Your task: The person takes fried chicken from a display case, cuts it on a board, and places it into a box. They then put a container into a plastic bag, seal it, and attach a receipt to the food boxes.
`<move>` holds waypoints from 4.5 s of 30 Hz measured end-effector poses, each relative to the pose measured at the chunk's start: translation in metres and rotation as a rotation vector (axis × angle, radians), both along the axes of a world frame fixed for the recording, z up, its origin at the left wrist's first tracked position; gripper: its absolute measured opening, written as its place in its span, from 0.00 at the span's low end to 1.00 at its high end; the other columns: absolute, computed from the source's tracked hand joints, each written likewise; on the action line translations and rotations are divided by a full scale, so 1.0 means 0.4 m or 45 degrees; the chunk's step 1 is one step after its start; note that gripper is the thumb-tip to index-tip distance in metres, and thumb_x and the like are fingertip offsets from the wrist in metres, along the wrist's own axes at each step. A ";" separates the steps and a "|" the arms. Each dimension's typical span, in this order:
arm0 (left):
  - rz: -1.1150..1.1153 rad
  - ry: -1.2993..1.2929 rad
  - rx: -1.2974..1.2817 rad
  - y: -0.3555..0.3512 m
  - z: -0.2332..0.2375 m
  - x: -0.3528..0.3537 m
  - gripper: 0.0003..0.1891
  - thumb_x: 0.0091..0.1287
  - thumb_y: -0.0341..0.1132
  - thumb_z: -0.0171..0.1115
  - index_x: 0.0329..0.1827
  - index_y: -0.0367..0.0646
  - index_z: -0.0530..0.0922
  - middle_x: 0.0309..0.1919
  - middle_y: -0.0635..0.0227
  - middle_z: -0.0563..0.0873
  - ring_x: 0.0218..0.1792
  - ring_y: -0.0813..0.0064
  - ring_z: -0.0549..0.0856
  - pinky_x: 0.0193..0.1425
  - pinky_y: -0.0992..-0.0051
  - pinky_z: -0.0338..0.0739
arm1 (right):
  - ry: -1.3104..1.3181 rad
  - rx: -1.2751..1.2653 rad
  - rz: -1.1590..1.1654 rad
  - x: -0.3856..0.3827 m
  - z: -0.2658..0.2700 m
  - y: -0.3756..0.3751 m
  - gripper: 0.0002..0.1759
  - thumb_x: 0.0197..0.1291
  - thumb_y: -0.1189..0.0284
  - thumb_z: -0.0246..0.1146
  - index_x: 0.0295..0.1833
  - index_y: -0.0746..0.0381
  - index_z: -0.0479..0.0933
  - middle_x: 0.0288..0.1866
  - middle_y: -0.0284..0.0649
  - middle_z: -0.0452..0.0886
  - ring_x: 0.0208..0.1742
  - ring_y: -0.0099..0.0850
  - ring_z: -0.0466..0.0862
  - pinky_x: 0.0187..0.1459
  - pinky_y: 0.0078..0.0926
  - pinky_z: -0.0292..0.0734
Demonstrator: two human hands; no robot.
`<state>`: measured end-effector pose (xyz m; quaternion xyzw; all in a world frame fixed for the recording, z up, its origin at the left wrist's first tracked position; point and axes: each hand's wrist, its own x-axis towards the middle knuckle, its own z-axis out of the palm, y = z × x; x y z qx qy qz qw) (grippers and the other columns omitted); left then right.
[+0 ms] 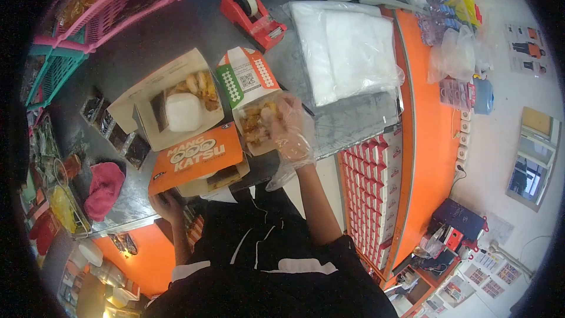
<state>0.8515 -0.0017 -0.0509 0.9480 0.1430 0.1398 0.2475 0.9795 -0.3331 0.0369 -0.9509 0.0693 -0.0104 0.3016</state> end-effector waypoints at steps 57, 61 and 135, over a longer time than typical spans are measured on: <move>-0.107 -0.011 -0.078 0.009 0.022 0.000 0.10 0.58 0.24 0.49 0.42 0.37 0.74 0.33 0.58 0.77 0.37 0.56 0.76 0.40 0.62 0.67 | 0.698 0.685 0.145 0.027 0.032 -0.115 0.20 0.56 0.58 0.56 0.48 0.60 0.77 0.32 0.51 0.78 0.31 0.45 0.76 0.39 0.36 0.72; -0.066 -0.011 -0.053 -0.001 0.026 0.001 0.08 0.57 0.23 0.49 0.39 0.38 0.74 0.33 0.58 0.78 0.37 0.56 0.76 0.41 0.62 0.68 | 0.443 -0.012 0.503 0.007 0.048 -0.045 0.20 0.53 0.60 0.58 0.47 0.62 0.77 0.35 0.50 0.79 0.36 0.44 0.78 0.43 0.36 0.72; 0.070 -0.095 -0.031 -0.018 0.012 0.001 0.08 0.56 0.22 0.51 0.37 0.38 0.74 0.31 0.58 0.77 0.36 0.57 0.76 0.41 0.64 0.68 | 0.166 -0.324 0.131 0.065 -0.016 0.064 0.16 0.54 0.59 0.60 0.33 0.63 0.77 0.30 0.48 0.79 0.32 0.44 0.81 0.38 0.38 0.76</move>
